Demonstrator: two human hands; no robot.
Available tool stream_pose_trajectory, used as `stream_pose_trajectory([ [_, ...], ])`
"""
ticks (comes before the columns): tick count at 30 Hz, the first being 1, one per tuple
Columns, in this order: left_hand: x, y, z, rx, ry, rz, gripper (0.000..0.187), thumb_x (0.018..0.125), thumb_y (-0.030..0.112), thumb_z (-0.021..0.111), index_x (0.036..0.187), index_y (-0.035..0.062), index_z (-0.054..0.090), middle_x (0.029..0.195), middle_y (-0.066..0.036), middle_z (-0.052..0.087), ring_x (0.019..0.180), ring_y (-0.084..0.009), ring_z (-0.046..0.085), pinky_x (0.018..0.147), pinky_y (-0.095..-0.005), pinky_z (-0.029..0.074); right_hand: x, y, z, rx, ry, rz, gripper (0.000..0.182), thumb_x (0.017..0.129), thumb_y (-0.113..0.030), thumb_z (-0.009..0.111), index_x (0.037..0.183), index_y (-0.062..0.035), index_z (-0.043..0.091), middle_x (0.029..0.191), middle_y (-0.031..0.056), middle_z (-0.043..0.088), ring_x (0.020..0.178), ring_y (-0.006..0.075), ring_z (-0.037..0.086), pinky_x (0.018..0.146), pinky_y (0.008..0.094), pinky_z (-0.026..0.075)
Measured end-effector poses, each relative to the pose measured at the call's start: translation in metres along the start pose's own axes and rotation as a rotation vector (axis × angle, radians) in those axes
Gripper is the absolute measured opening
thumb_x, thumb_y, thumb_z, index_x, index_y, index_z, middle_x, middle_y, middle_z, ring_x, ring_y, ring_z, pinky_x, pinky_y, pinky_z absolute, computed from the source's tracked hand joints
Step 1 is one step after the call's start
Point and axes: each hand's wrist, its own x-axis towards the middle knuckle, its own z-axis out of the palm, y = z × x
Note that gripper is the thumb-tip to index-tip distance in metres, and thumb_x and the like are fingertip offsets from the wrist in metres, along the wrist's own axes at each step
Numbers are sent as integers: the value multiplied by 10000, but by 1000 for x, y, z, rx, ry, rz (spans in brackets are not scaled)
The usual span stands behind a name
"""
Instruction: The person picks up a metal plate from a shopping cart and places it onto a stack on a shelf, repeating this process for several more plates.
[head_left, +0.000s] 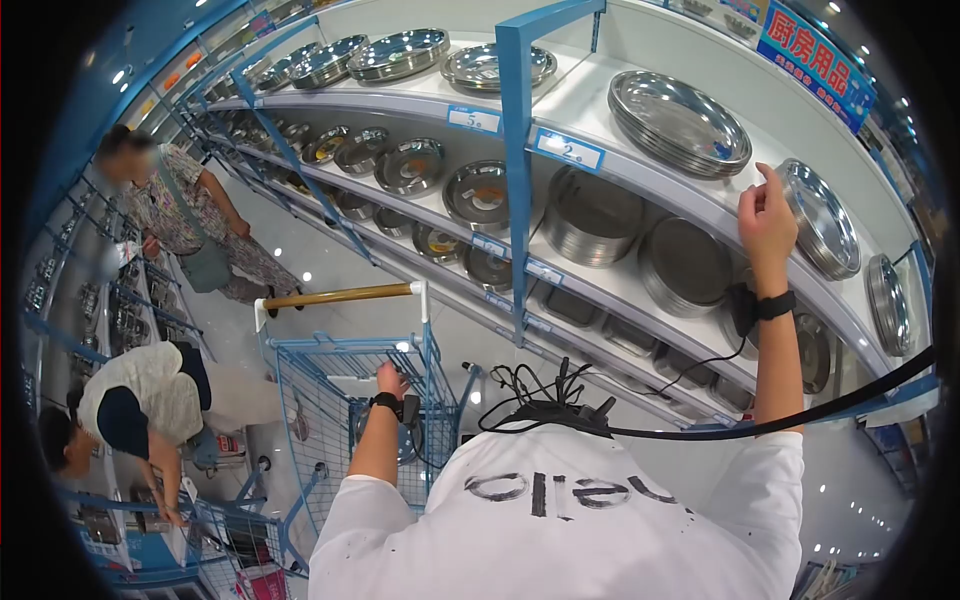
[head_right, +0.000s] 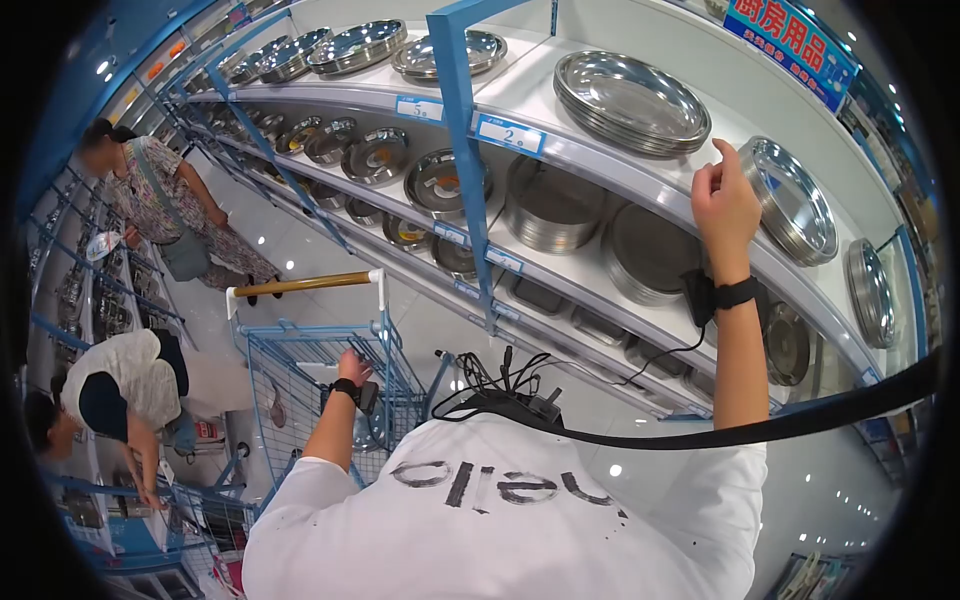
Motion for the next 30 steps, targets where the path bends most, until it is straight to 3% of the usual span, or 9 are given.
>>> stream_pose_trajectory([
  [7, -15, -7, 17, 11, 61, 7, 353, 928, 418, 399, 1170, 161, 396, 1129, -116, 474, 899, -323, 578, 761, -502, 472, -1, 1, 2, -7, 17, 9, 332, 808, -125, 580, 1139, -126, 609, 668, 38, 617, 589, 215, 613, 563, 351, 483],
  [8, -7, -16, 7, -28, -64, 76, 335, 930, 427, 402, 1129, 158, 389, 1128, -102, 467, 884, -322, 566, 703, -472, 496, -2, 2, 5, -35, 39, -27, 333, 801, -126, 583, 1133, -129, 613, 664, 43, 617, 587, 222, 615, 561, 356, 485],
  [9, 30, -49, -16, 296, -194, 477, 349, 933, 436, 405, 1156, 168, 390, 1145, -96, 466, 897, -322, 558, 684, -453, 503, -1, 4, 6, -69, 71, -61, 334, 794, -127, 587, 1127, -132, 616, 660, 49, 617, 586, 229, 617, 559, 360, 487],
  [10, 2, -28, 3, 28, -134, 150, 378, 932, 445, 414, 1203, 182, 391, 1192, -94, 463, 906, -314, 554, 687, -449, 503, 0, 3, 4, -46, 75, -53, 334, 788, -127, 588, 1121, -132, 618, 656, 54, 618, 585, 235, 619, 557, 365, 488],
  [13, -26, -19, 12, -53, -248, -49, 645, 919, 593, 389, 1411, 179, 338, 1433, -78, 372, 1038, -267, 546, 792, -401, 484, 0, 3, 3, 18, 68, -38, 332, 781, -122, 584, 1110, -122, 620, 641, 59, 614, 575, 248, 616, 544, 372, 485],
  [17, -45, -31, 19, 6, -194, 7, 765, 892, 634, 451, 1460, 170, 233, 1484, -121, 289, 1098, -333, 565, 825, -427, 489, 0, -3, -3, 31, 59, -28, 315, 778, -108, 592, 1092, -110, 620, 617, 47, 595, 541, 237, 586, 521, 368, 471],
  [18, -46, -32, 17, 84, -286, 70, 768, 898, 561, 519, 1437, 111, 208, 1451, -166, 300, 1046, -367, 594, 810, -437, 510, 0, -4, -5, 24, 66, -43, 306, 780, -110, 598, 1086, -104, 616, 616, 44, 593, 538, 230, 582, 515, 368, 465],
  [21, -81, -22, 43, 44, -213, 60, 818, 889, 419, 612, 1432, 48, 126, 1388, -208, 378, 944, -396, 640, 770, -440, 532, 0, -3, -4, 26, 57, -71, 316, 776, -109, 595, 1091, -100, 610, 621, 52, 594, 550, 241, 588, 516, 377, 462],
  [30, -81, -19, 51, 189, -276, 44, 743, 917, 323, 566, 1374, -34, 102, 1273, -262, 443, 852, -389, 665, 728, -417, 576, -1, 3, -1, 35, 46, -60, 331, 763, -111, 589, 1093, -91, 597, 634, 72, 599, 570, 271, 596, 523, 398, 463],
])
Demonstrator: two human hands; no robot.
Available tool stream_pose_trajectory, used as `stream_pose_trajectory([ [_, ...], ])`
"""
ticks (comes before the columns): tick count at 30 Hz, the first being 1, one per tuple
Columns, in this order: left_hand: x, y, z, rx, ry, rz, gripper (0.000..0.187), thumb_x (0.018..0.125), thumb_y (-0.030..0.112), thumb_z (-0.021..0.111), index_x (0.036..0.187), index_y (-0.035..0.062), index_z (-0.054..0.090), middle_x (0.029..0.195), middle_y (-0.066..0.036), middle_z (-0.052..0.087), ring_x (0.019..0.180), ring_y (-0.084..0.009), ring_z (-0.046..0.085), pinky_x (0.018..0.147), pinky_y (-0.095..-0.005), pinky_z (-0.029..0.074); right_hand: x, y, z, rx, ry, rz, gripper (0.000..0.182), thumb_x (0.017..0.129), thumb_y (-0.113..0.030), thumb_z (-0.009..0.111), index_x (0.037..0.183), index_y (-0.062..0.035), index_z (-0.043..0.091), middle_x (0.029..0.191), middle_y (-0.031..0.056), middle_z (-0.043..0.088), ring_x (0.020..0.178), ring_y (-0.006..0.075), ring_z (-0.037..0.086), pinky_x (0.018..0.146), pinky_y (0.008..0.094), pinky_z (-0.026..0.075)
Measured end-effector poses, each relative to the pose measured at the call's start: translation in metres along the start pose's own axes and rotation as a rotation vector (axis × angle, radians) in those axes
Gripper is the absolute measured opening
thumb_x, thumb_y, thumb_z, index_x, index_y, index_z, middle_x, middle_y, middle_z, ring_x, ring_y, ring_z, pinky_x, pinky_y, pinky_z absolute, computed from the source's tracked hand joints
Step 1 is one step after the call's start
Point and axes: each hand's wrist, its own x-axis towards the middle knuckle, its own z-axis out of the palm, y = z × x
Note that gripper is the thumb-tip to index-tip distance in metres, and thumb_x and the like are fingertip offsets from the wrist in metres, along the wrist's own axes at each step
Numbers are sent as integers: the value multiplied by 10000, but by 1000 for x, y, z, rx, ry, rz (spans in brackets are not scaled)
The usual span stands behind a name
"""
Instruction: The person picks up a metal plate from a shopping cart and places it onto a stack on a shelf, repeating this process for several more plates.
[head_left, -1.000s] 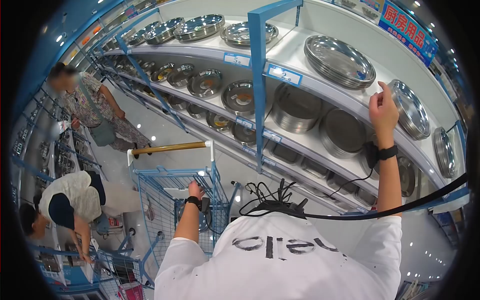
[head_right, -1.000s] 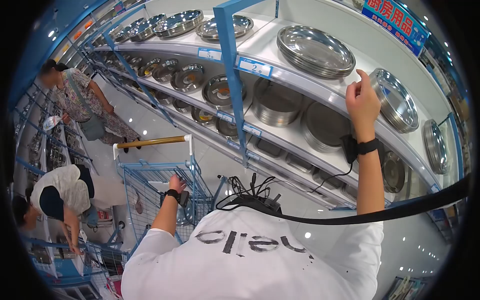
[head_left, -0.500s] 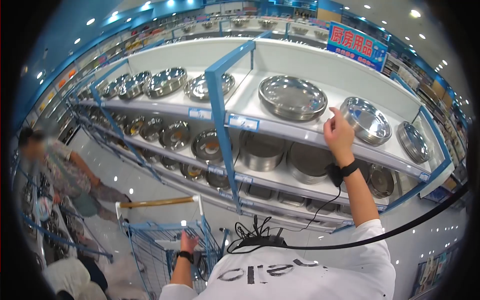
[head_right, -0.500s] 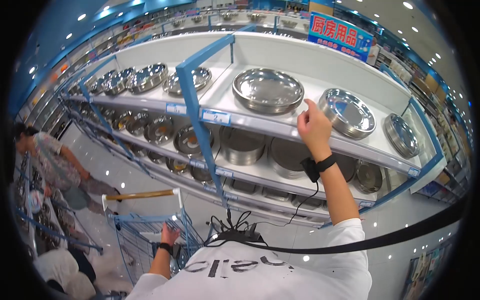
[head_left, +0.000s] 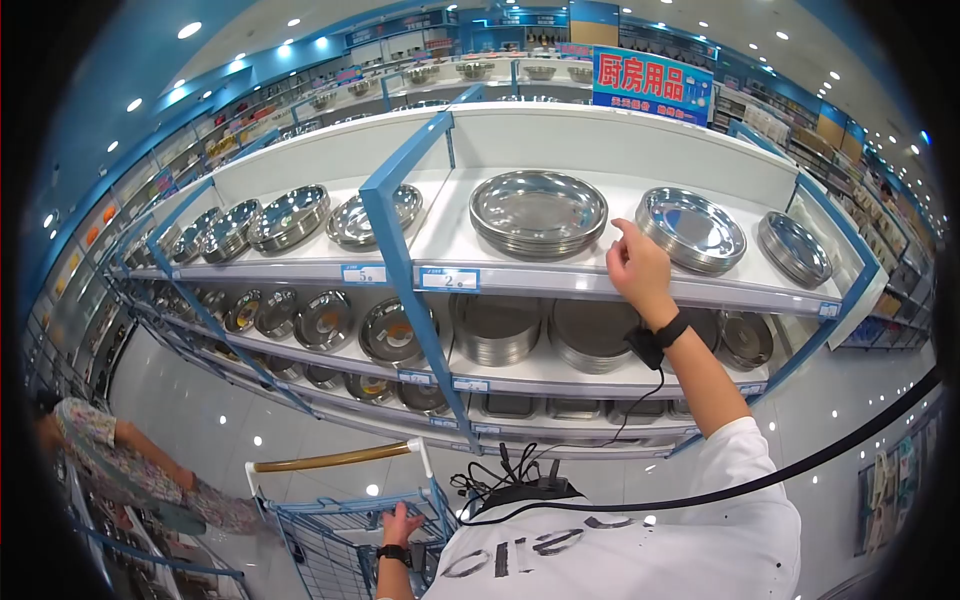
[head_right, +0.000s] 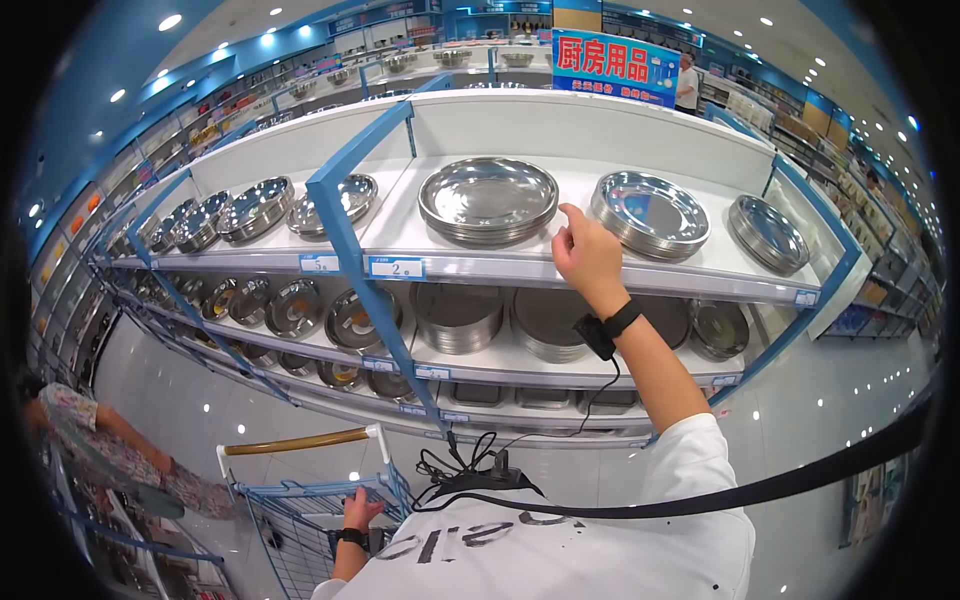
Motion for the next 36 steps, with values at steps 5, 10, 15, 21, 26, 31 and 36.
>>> stream_pose_trajectory([
  [5, 16, 2, -5, 0, 39, 23, 679, 937, 317, 550, 1355, -27, 140, 1256, -249, 453, 844, -377, 659, 724, -440, 580, 1, -1, 0, -32, 14, -12, 318, 768, -108, 589, 1085, -96, 598, 632, 70, 597, 563, 270, 591, 522, 398, 461],
  [10, 28, 11, -9, -4, 47, 42, 574, 945, 321, 545, 1299, 3, 224, 1220, -222, 479, 809, -349, 658, 703, -440, 584, -1, -2, -1, -26, 30, -12, 309, 772, -110, 592, 1080, -98, 607, 640, 73, 600, 576, 275, 595, 532, 403, 466],
  [15, 37, 18, -1, 83, 103, 86, 576, 939, 418, 535, 1258, -25, 351, 1211, -199, 516, 824, -341, 666, 710, -413, 580, 1, -5, 0, -65, -1, 35, 303, 779, -115, 595, 1080, -110, 624, 656, 82, 612, 588, 270, 609, 550, 393, 480],
  [21, 55, 26, 14, 143, 75, 101, 669, 905, 448, 579, 1330, -5, 330, 1268, -202, 521, 796, -296, 669, 721, -401, 567, 0, -6, 2, -54, -13, 6, 284, 803, -121, 592, 1085, -112, 627, 661, 78, 622, 581, 252, 609, 548, 376, 477],
  [26, 54, 29, 26, 115, 143, 52, 889, 812, 523, 669, 1396, -5, 254, 1149, -184, 572, 751, -261, 656, 658, -358, 522, -2, -7, 4, -68, -20, 32, 302, 806, -114, 588, 1106, -110, 621, 655, 58, 618, 577, 231, 607, 553, 356, 472],
  [31, 51, -20, -27, -18, 231, 60, 731, 857, 393, 645, 1363, -15, 310, 1084, -193, 581, 680, -267, 647, 472, -328, 477, -2, -4, 6, -117, -12, 22, 304, 817, -129, 569, 1118, -122, 616, 647, 41, 611, 571, 214, 606, 557, 350, 473],
  [36, 51, -130, -155, -101, 431, -82, 411, 801, 159, 666, 1156, -1, 534, 944, -166, 642, 778, -291, 629, 639, -389, 509, -2, -1, 12, -184, -38, 48, 303, 835, -150, 546, 1129, -158, 619, 652, 26, 611, 585, 205, 608, 572, 362, 474],
])
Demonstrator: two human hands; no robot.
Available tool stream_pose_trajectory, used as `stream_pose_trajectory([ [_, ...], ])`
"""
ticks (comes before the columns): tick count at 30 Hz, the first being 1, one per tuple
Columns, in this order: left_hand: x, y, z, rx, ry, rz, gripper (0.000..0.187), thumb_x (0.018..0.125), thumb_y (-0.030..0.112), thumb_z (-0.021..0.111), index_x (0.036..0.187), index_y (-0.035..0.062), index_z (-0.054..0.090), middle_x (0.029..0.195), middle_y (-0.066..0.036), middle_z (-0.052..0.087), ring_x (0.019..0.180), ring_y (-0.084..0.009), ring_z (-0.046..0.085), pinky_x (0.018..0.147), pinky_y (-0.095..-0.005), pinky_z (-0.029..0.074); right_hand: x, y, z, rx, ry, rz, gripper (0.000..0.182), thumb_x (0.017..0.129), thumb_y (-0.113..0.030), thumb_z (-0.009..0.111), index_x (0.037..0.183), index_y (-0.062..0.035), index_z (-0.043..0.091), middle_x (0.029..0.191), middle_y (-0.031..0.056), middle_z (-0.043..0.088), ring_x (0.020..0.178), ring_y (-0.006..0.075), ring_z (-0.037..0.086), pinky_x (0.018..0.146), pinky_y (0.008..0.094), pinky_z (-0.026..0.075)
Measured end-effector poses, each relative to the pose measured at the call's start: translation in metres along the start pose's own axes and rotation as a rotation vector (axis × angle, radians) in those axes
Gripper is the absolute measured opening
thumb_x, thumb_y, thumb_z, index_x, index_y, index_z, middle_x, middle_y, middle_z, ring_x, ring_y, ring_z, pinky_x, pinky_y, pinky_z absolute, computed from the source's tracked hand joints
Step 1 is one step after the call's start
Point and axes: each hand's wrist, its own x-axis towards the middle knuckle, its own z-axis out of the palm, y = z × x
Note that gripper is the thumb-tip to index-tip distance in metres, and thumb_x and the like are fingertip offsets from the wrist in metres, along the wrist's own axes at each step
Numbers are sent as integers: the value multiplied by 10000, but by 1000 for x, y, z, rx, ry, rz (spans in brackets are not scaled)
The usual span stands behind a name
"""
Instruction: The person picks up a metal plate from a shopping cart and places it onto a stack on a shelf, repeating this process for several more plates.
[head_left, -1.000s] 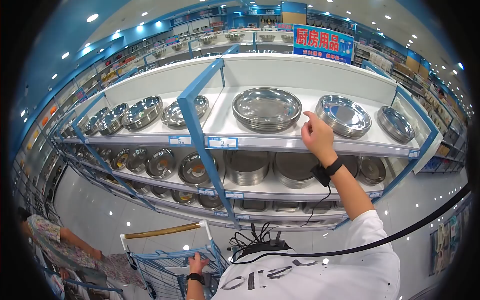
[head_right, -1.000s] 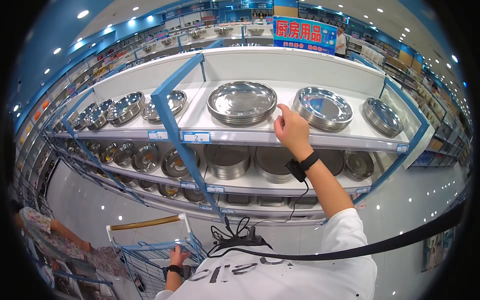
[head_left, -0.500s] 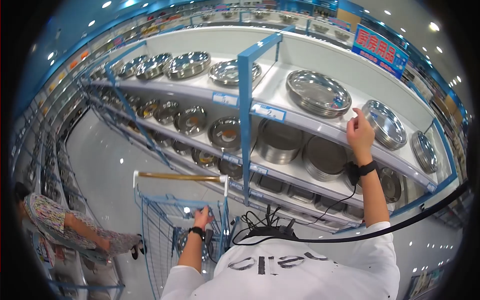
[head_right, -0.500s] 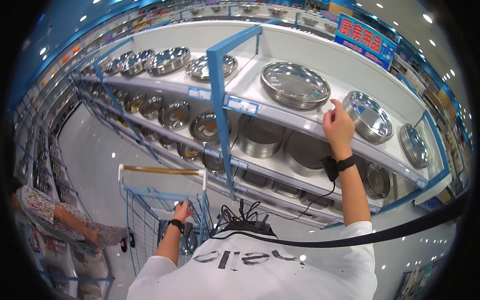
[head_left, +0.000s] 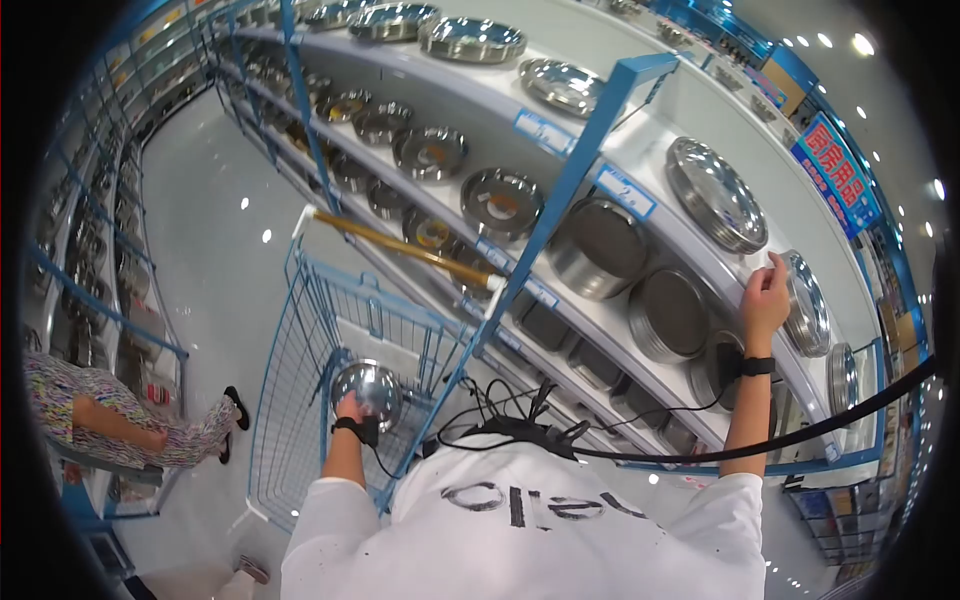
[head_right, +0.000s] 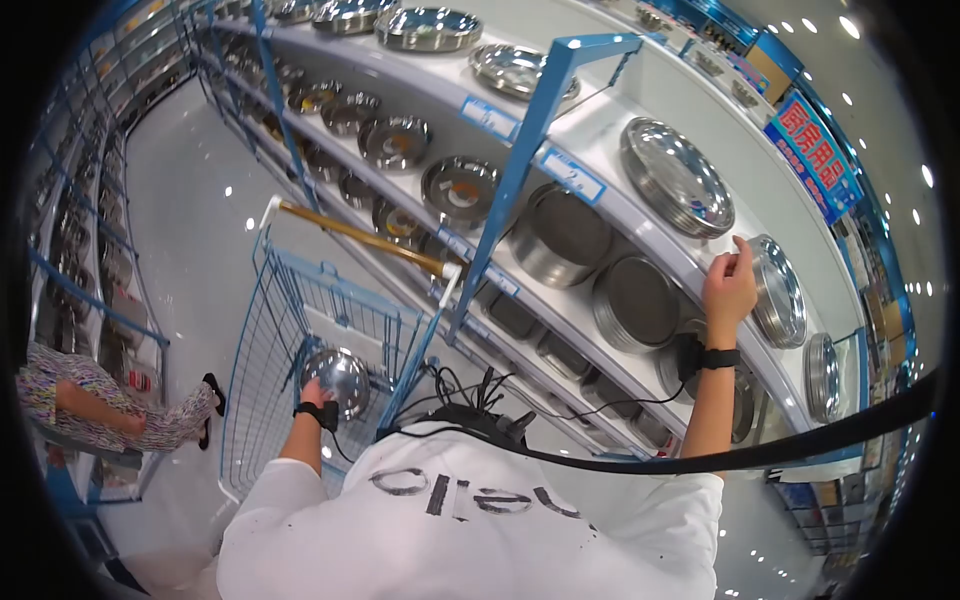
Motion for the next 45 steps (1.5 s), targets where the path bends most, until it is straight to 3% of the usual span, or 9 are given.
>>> stream_pose_trajectory([
  [3, -37, -12, -31, 1171, 55, 329, 422, 711, 58, 701, 1118, 49, 591, 1007, -216, 642, 1004, -365, 618, 827, -430, 510, 1, 0, -1, -43, -11, -26, 301, 841, -162, 537, 1130, -160, 620, 650, 29, 607, 587, 204, 603, 582, 362, 474],
  [10, 17, -92, -46, 769, 142, 27, 430, 695, 65, 698, 1109, 63, 583, 1092, -225, 620, 1054, -399, 576, 884, -463, 482, 3, 6, 3, -88, -32, -1, 320, 832, -179, 520, 1133, -159, 627, 684, 8, 609, 612, 165, 595, 608, 333, 468],
  [15, -19, -65, -25, 1309, -15, 272, 380, 721, 157, 719, 1060, 48, 585, 1019, -194, 643, 988, -390, 602, 834, -448, 495, 4, 7, 5, -38, -47, 5, 321, 831, -161, 507, 1122, -132, 638, 712, 13, 641, 613, 147, 606, 605, 306, 466],
  [17, -8, -70, -13, 1288, 14, 146, 432, 709, 162, 730, 1099, 69, 569, 1051, -176, 641, 994, -376, 606, 854, -431, 500, 6, 7, 3, -54, -76, -10, 316, 836, -160, 504, 1118, -121, 638, 723, 14, 651, 618, 140, 611, 605, 293, 466],
  [23, 20, -109, -3, -369, 590, -388, 692, 774, 250, 608, 1334, -85, 377, 1245, -229, 545, 1108, -369, 539, 863, -546, 426, 4, 3, 5, -40, -46, 7, 299, 842, -162, 493, 1088, -87, 645, 748, 39, 667, 645, 162, 621, 631, 303, 475],
  [25, 11, -104, -10, -306, 404, -393, 599, 780, 278, 598, 1250, -49, 425, 977, -197, 594, 794, -316, 593, 607, -466, 451, 3, 0, 4, -44, -56, 44, 308, 839, -157, 496, 1096, -76, 646, 763, 52, 667, 669, 165, 625, 642, 299, 478],
  [32, 2, -96, 0, -250, 394, -324, 292, 796, 220, 570, 963, -19, 563, 827, -157, 574, 636, -253, 541, 485, -413, 375, 3, 17, 10, 166, -74, 23, 278, 884, -82, 478, 1112, -10, 620, 751, 27, 620, 637, 83, 525, 600, 211, 429],
  [43, -2, -88, -14, 669, 56, -100, 275, 814, 235, 605, 931, -14, 594, 815, -145, 634, 747, -295, 633, 598, -472, 481, 4, 23, 10, 187, -70, 24, 265, 881, -72, 480, 1097, -11, 622, 760, 29, 620, 635, 83, 519, 595, 205, 420],
  [45, 0, -85, -16, 1349, -76, 100, 412, 794, 283, 659, 1022, -51, 582, 937, -186, 655, 876, -322, 643, 712, -493, 508, 4, 21, 10, 199, -70, 32, 262, 881, -71, 480, 1092, -12, 623, 757, 28, 619, 631, 81, 517, 591, 207, 419],
])
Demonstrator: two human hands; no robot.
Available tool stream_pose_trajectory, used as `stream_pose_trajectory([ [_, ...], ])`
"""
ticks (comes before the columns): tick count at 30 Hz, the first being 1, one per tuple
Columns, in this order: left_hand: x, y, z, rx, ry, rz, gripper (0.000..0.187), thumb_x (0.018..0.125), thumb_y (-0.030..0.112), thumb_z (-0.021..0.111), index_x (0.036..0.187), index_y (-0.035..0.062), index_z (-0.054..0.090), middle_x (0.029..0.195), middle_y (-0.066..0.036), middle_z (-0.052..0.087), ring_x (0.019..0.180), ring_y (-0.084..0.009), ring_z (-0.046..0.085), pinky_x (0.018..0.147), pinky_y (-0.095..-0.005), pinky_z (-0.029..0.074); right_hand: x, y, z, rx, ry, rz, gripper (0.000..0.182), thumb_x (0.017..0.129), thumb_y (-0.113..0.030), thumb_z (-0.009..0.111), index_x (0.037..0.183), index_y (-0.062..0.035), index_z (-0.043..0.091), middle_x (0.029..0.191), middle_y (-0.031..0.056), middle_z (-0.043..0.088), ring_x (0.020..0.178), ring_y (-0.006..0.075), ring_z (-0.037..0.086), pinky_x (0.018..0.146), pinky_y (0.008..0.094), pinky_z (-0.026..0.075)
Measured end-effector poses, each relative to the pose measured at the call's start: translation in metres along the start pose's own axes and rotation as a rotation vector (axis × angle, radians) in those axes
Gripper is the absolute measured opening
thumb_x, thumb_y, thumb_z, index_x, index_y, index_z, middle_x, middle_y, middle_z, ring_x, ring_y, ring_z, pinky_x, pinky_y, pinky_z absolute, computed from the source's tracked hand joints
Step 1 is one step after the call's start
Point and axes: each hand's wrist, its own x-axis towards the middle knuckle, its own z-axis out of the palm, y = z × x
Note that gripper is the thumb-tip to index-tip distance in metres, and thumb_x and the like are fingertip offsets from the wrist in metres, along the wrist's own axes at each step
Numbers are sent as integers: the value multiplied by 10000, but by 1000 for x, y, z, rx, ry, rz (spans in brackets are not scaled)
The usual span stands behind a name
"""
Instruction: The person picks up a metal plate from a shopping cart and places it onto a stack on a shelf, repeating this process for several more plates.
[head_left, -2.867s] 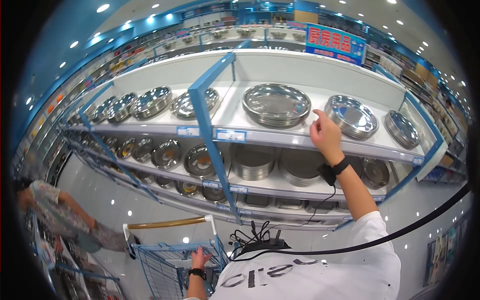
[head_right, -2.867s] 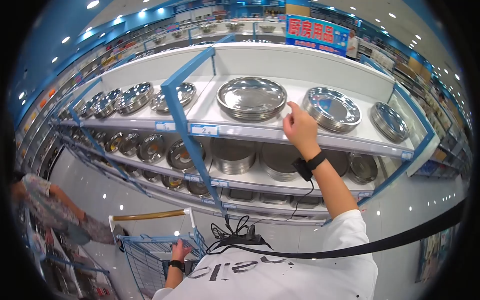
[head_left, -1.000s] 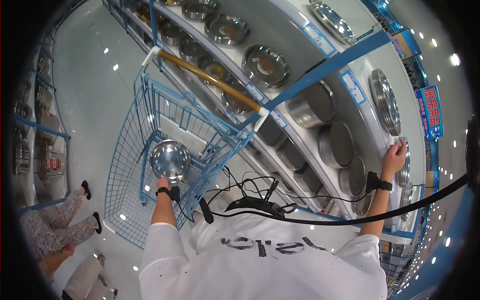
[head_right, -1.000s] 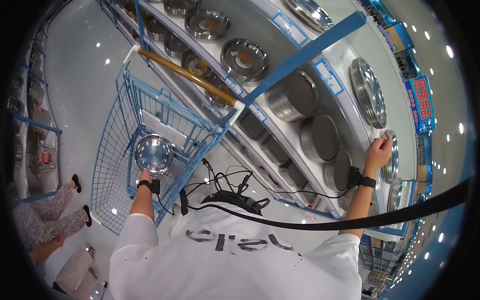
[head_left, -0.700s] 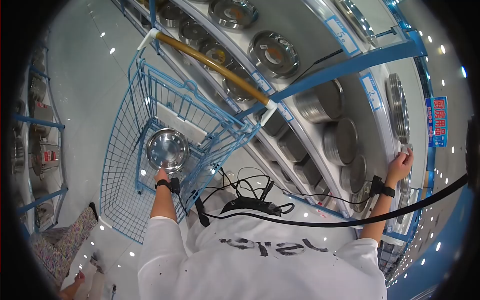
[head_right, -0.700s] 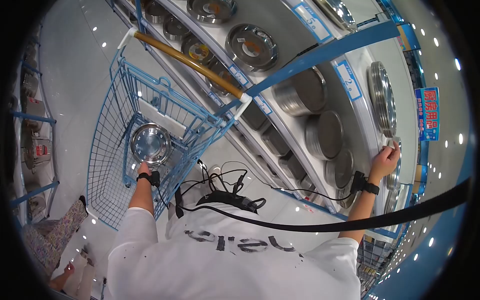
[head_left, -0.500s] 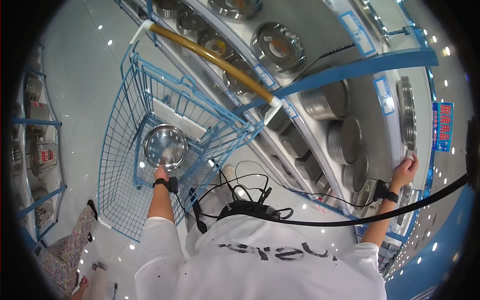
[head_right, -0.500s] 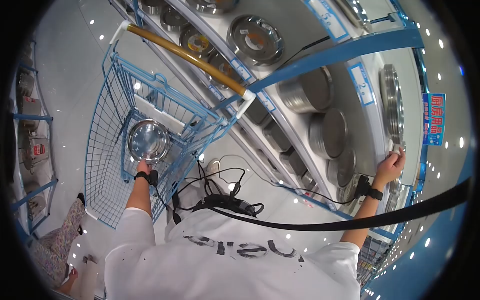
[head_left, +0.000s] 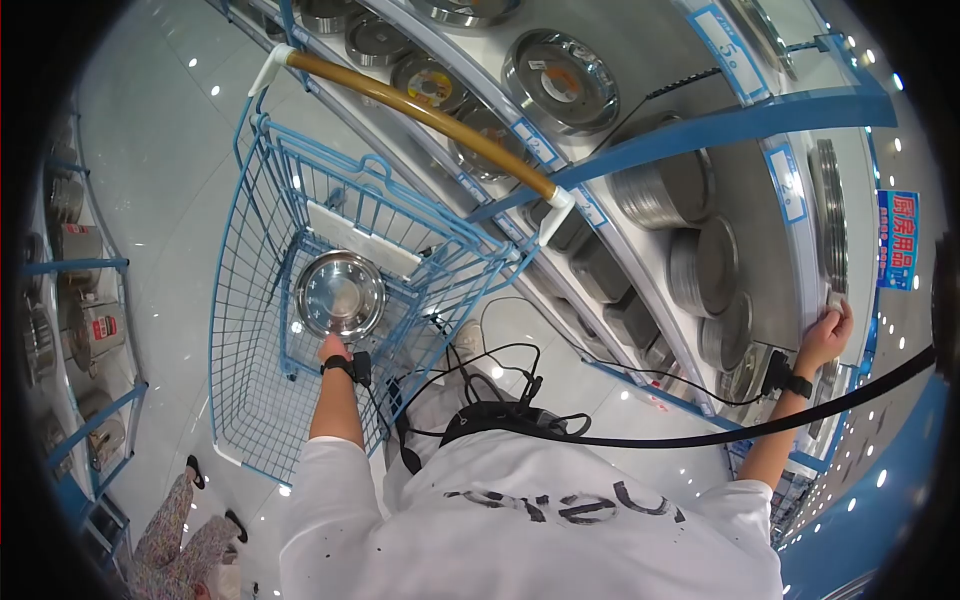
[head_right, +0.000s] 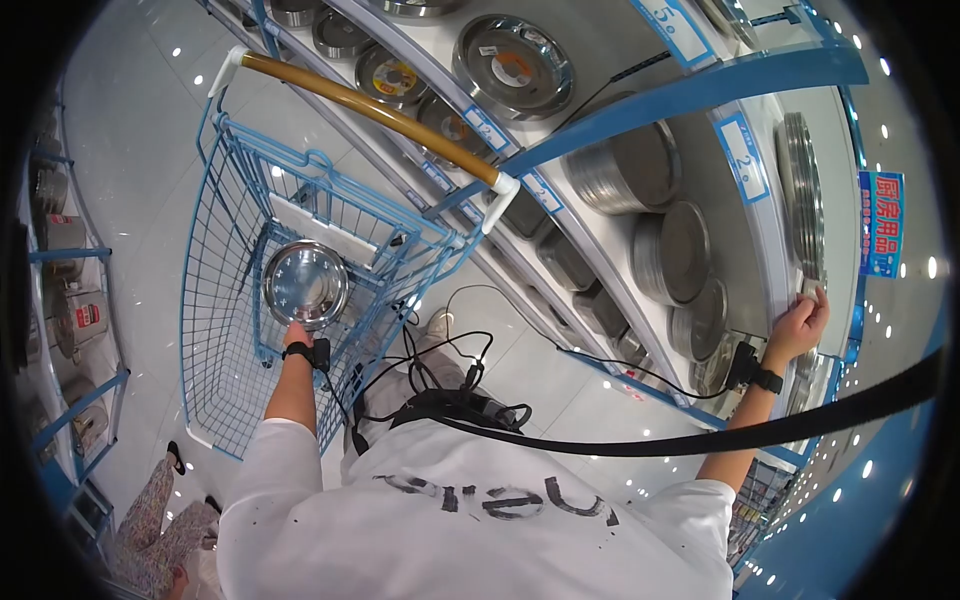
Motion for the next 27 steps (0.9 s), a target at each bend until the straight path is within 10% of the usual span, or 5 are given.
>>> stream_pose_trajectory([
  [6, 31, 9, 41, -1507, 390, -892, 529, 775, 278, 633, 1076, -150, 552, 1111, -261, 613, 952, -321, 621, 724, -452, 493, 4, 15, -2, -14, -16, -47, 260, 879, -67, 479, 1086, -11, 625, 750, 27, 616, 626, 79, 514, 584, 208, 419],
  [13, 29, -19, 57, -1074, 276, -364, 395, 747, 158, 541, 980, -158, 580, 862, -189, 619, 684, -249, 586, 554, -400, 438, 0, -7, 0, -145, 15, 9, 280, 855, -112, 488, 1080, -40, 639, 744, 44, 637, 638, 113, 559, 611, 250, 457],
  [21, 4, 29, 0, -1751, 360, -930, 356, 794, 235, 577, 970, -72, 622, 913, -150, 647, 751, -267, 643, 551, -414, 475, 0, -8, -1, -224, 12, -33, 286, 853, -118, 481, 1085, -45, 632, 736, 43, 632, 633, 121, 564, 611, 258, 456],
  [27, 11, -7, 23, -1709, 50, -678, 236, 713, 159, 717, 876, 0, 656, 801, -130, 668, 703, -283, 660, 570, -407, 512, 1, -5, -3, -301, 11, -38, 302, 858, -146, 468, 1097, -58, 631, 754, 48, 641, 659, 145, 590, 635, 285, 469],
])
